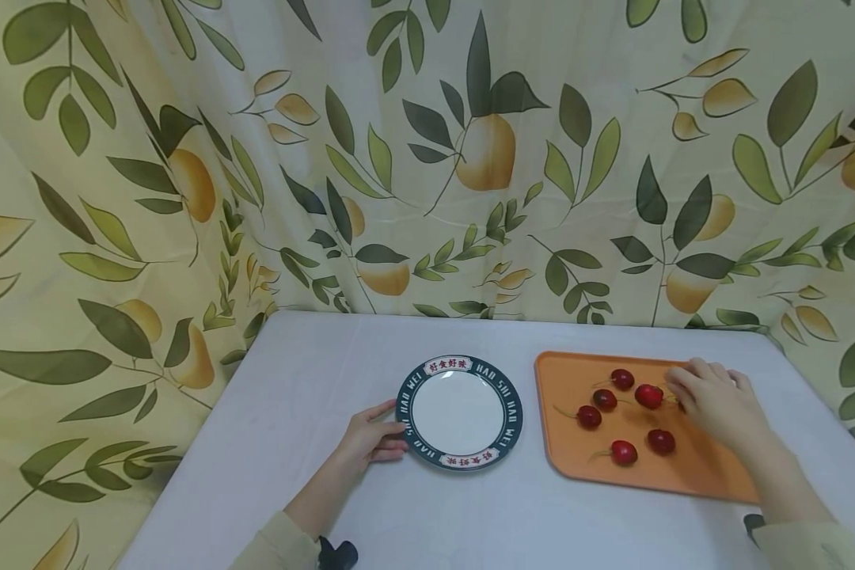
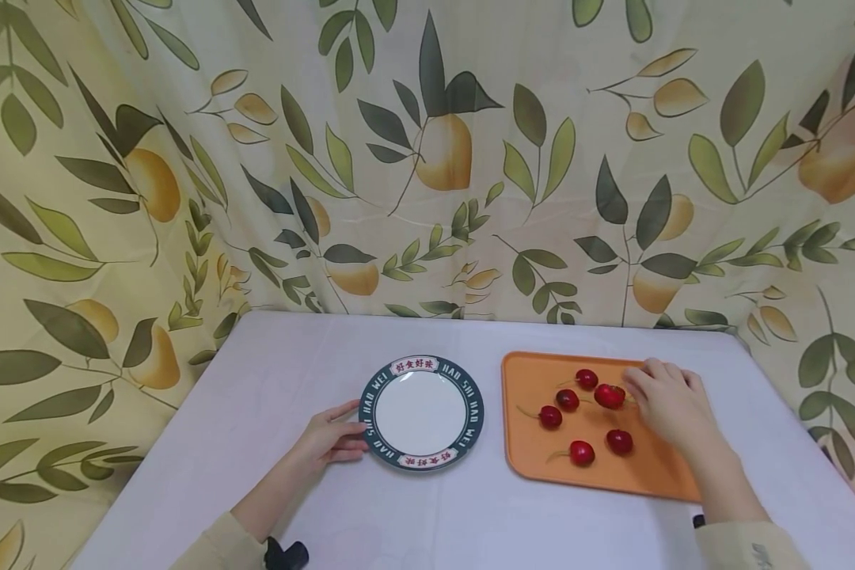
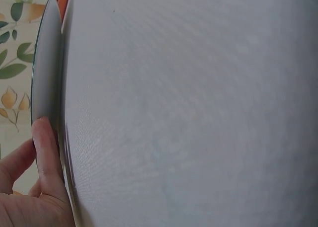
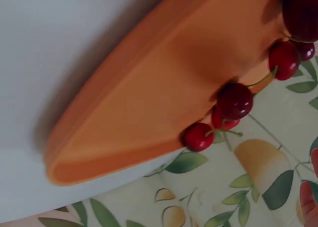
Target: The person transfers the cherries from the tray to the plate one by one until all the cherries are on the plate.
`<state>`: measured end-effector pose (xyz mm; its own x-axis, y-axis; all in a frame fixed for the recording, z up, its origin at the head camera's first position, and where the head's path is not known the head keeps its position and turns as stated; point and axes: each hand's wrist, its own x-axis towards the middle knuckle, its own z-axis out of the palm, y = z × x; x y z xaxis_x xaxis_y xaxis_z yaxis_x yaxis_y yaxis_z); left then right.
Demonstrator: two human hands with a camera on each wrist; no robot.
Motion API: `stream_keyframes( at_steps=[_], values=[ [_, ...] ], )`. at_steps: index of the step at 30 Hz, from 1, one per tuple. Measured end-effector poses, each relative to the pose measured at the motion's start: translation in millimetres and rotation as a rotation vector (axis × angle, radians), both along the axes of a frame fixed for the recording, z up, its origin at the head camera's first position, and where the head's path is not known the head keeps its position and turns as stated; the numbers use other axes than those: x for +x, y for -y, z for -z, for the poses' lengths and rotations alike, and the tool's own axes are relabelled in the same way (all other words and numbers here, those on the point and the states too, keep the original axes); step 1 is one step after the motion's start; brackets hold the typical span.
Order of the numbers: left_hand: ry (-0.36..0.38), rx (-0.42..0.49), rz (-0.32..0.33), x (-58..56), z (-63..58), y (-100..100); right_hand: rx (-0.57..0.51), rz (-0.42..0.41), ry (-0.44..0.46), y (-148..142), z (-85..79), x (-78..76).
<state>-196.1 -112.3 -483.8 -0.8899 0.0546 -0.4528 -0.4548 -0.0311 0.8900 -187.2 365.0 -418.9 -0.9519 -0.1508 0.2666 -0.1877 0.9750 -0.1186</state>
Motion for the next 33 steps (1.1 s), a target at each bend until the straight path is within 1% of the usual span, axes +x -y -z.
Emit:
stream_keyframes(
  at_steps=[6,12,19,26,33],
  values=[
    [0.005,0.002,-0.003,0.0,-0.2,0.3,-0.015,-0.023,0.035,22.8,-6.6,-9.2],
    [0.004,-0.009,-0.002,0.2,-0.3,-0.1,-0.046,-0.067,0.04,43.8,-11.3,-19.0],
    [0.004,-0.008,-0.006,-0.4,-0.3,-0.3,-0.066,-0.129,0.012,65.9,-9.8,-29.4],
    [0.009,-0.012,-0.012,-1.1,0.4,-0.6,-0.099,-0.157,0.037,91.4,-8.6,-40.0],
    [0.015,-0.015,-0.012,-1.3,-0.5,-0.9,-0.122,-0.187,0.039,121.4,-5.6,-48.0]
  ],
)
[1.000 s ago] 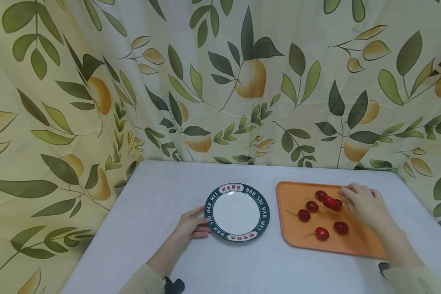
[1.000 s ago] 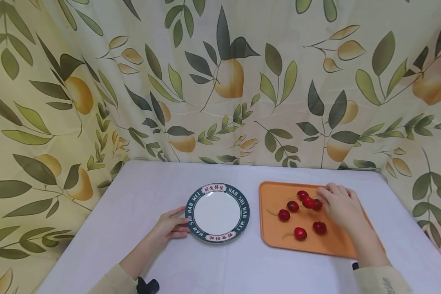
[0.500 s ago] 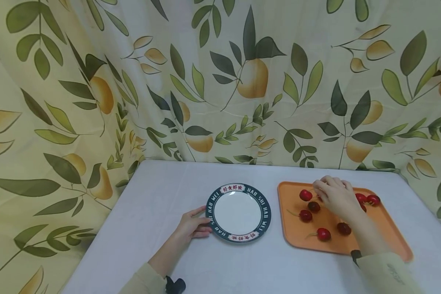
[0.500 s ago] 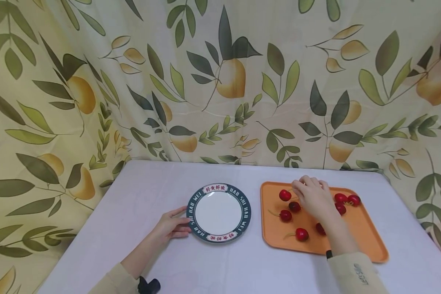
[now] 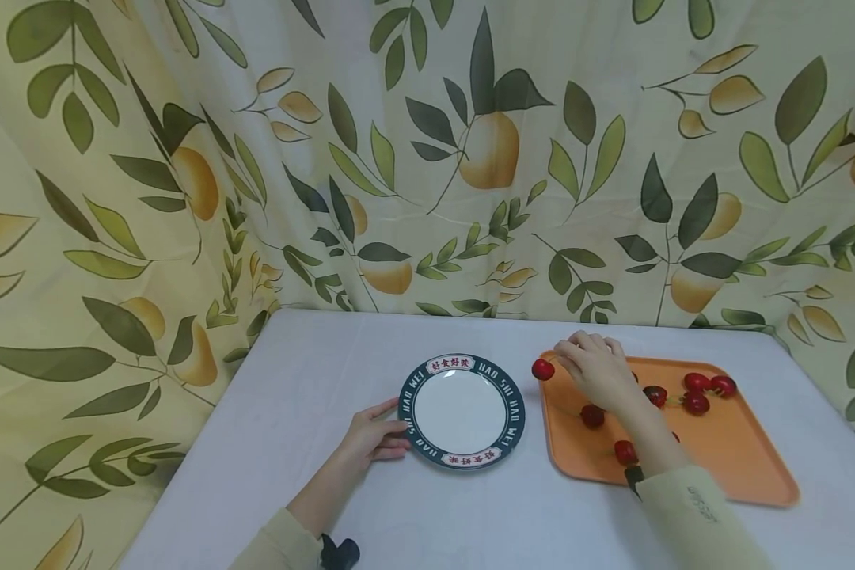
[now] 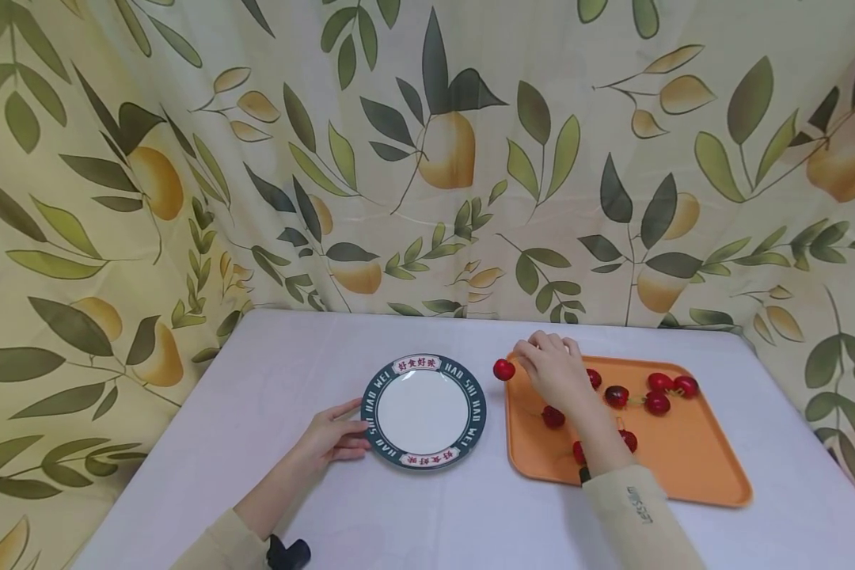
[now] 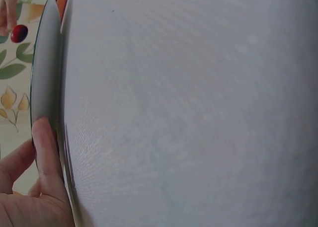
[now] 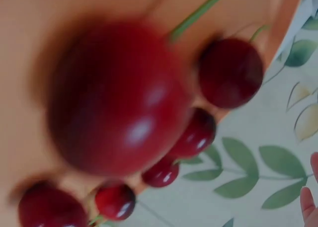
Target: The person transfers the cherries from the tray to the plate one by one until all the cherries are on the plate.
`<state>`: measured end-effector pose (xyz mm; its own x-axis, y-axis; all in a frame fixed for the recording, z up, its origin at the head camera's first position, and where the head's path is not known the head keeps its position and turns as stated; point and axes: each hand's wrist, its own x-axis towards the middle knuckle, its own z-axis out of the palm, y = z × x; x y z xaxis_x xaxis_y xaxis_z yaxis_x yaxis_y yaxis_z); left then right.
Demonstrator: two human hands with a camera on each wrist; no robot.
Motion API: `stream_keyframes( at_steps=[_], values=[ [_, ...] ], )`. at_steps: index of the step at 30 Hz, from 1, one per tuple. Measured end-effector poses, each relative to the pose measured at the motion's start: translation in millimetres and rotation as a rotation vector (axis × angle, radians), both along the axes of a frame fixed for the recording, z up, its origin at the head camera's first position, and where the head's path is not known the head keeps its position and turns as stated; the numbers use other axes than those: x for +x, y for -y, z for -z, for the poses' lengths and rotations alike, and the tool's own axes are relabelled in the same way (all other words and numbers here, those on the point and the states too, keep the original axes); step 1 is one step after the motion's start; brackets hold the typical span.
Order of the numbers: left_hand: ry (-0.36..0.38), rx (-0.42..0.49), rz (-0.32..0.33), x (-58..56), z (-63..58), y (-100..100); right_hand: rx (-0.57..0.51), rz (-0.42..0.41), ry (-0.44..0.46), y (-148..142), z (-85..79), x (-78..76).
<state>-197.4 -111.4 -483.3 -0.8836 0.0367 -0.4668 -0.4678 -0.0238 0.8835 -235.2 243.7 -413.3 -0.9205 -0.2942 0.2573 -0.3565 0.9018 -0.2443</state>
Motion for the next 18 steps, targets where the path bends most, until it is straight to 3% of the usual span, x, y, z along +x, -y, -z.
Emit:
stream_keyframes(
  at_steps=[18],
  values=[
    [0.008,-0.009,-0.003,1.0,-2.1,-0.4,-0.028,-0.045,0.048,64.1,12.6,-23.7]
  ],
)
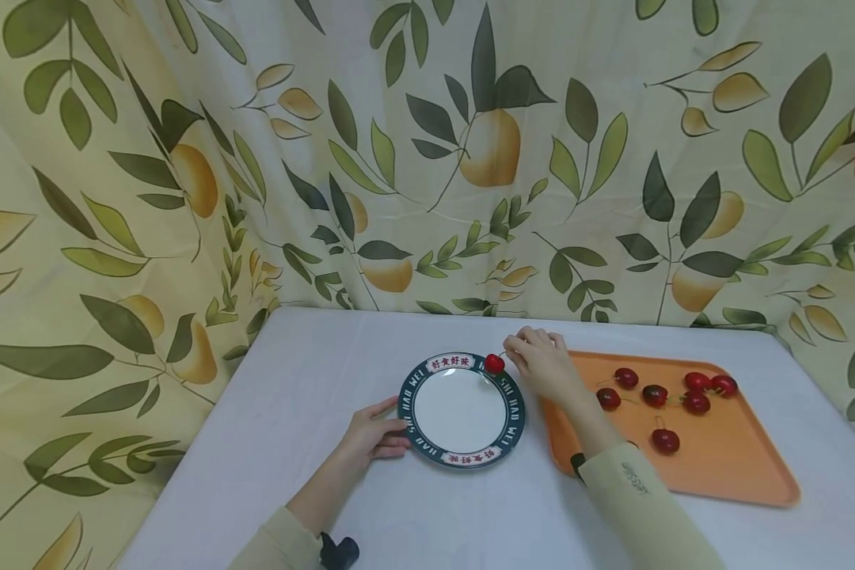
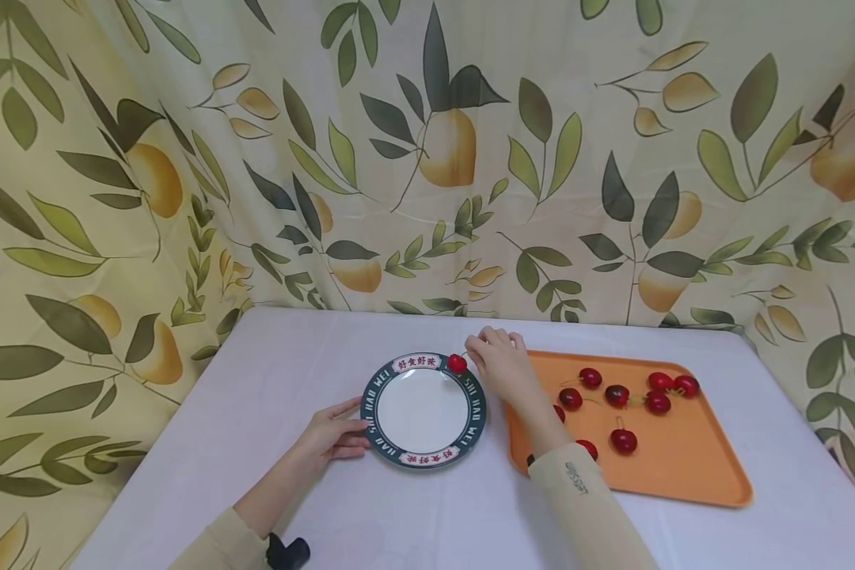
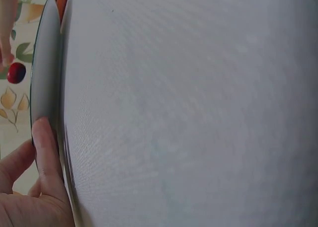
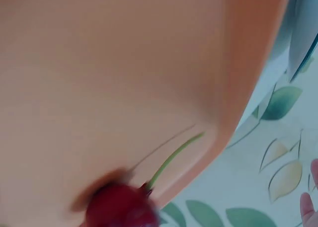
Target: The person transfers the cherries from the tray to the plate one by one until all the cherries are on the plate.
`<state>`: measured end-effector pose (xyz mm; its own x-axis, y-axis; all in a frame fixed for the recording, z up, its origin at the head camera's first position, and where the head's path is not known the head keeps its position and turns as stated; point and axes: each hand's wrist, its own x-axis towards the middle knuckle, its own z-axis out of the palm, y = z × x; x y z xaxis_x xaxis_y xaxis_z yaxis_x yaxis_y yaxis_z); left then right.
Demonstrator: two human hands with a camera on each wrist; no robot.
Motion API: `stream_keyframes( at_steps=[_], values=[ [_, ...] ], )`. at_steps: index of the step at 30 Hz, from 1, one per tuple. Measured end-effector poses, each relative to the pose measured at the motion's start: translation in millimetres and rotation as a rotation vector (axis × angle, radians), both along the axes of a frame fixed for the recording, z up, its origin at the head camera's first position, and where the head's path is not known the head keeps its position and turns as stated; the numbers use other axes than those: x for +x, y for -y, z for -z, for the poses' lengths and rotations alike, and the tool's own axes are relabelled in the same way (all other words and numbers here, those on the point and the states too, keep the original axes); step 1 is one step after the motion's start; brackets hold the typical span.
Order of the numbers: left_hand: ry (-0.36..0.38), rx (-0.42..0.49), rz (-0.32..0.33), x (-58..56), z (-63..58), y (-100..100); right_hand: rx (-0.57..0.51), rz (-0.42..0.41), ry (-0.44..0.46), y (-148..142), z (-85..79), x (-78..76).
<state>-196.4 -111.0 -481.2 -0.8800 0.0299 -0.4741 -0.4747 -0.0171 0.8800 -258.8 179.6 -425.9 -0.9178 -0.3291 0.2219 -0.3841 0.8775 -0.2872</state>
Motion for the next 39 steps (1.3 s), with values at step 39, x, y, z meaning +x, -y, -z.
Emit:
stream_keyframes(
  at_steps=[39],
  values=[
    [0.005,0.0,0.006,0.6,-1.7,-0.3,0.118,-0.051,0.004,79.1,31.7,-10.7]
  ],
)
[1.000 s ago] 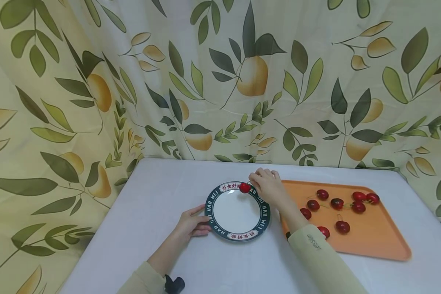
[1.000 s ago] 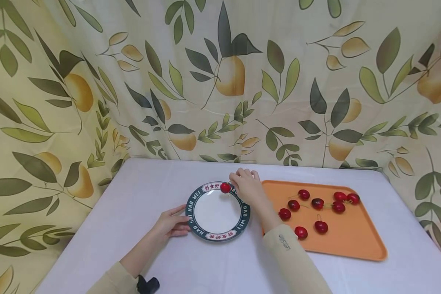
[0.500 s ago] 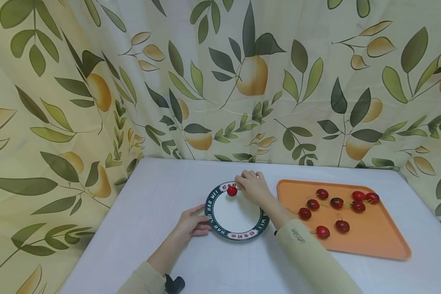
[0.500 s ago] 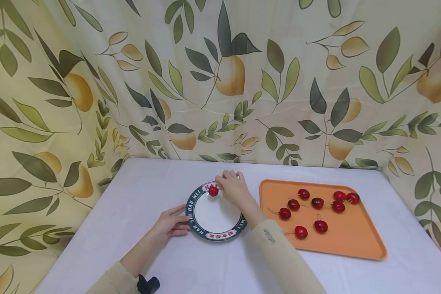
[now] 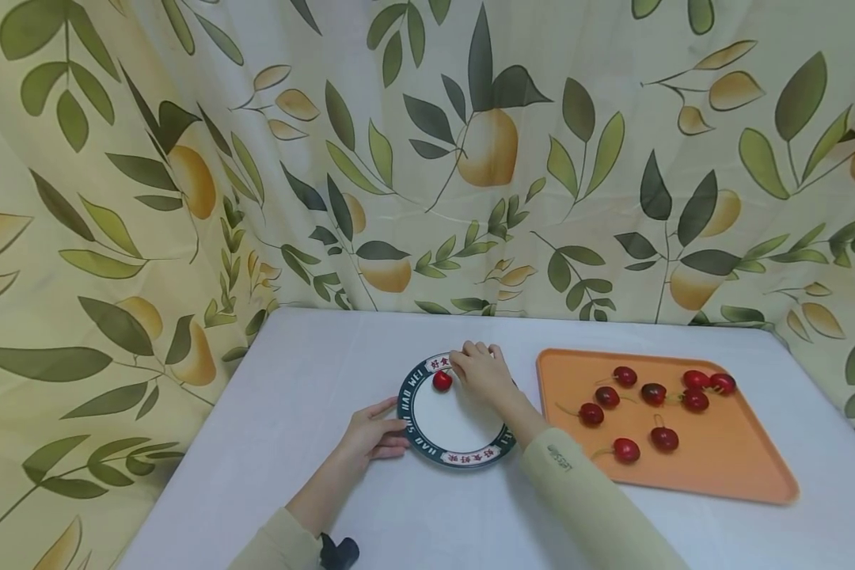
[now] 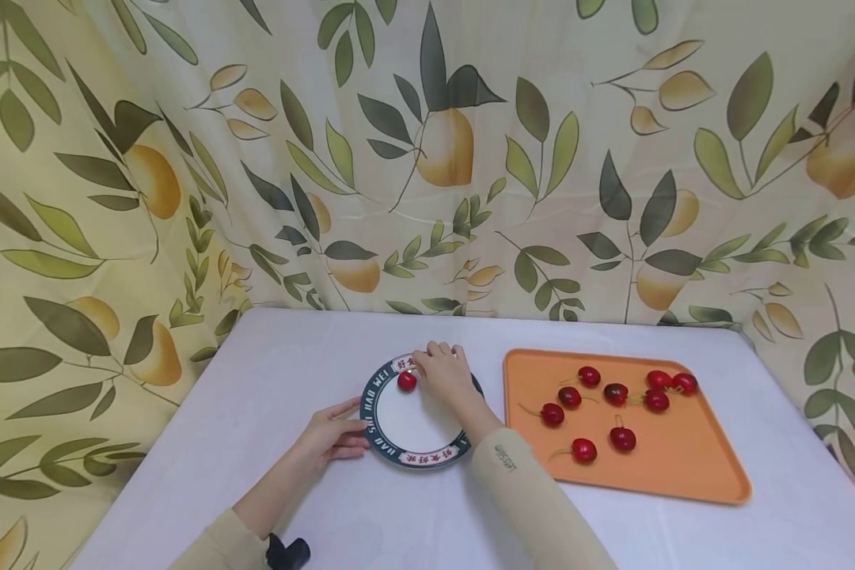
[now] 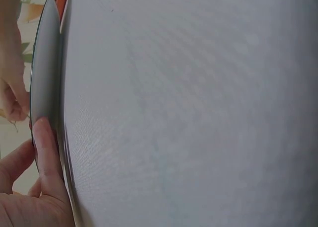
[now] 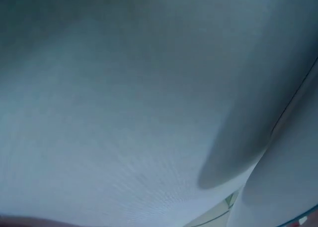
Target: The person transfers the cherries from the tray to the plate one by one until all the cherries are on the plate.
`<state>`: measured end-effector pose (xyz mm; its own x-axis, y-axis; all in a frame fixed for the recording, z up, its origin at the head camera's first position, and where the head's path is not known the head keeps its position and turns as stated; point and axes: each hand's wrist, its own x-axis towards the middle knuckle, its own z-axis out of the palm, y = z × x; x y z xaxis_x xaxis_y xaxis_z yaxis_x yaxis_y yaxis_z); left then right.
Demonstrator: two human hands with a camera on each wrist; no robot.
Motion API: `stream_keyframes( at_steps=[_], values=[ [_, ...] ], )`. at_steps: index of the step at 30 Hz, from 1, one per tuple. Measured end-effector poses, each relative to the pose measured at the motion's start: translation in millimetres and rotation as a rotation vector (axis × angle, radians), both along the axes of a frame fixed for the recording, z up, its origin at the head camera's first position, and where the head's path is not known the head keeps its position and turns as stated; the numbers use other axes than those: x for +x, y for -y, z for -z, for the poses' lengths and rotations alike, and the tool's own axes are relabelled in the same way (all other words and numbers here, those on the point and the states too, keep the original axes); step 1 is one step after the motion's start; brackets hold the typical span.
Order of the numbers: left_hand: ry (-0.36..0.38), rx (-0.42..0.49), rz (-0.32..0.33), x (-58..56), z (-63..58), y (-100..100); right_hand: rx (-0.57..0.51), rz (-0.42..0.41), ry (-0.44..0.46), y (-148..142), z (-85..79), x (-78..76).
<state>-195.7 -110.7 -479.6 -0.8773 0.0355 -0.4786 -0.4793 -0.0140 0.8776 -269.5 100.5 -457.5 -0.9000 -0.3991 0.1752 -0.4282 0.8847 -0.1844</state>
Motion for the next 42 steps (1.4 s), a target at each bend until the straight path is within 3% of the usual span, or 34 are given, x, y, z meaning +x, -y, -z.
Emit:
stream_keyframes(
  at_steps=[11,27,42],
  values=[
    [0.007,-0.006,-0.007,-0.8,0.4,0.6,0.109,0.109,0.047,5.3,4.5,-1.3],
    [-0.005,-0.009,0.001,-1.0,3.6,1.1,0.143,0.123,0.084,5.1,1.0,3.1],
    [-0.004,-0.005,-0.003,-1.8,6.2,1.0,0.2,0.152,-0.019,-22.2,-22.2,12.9]
  ],
)
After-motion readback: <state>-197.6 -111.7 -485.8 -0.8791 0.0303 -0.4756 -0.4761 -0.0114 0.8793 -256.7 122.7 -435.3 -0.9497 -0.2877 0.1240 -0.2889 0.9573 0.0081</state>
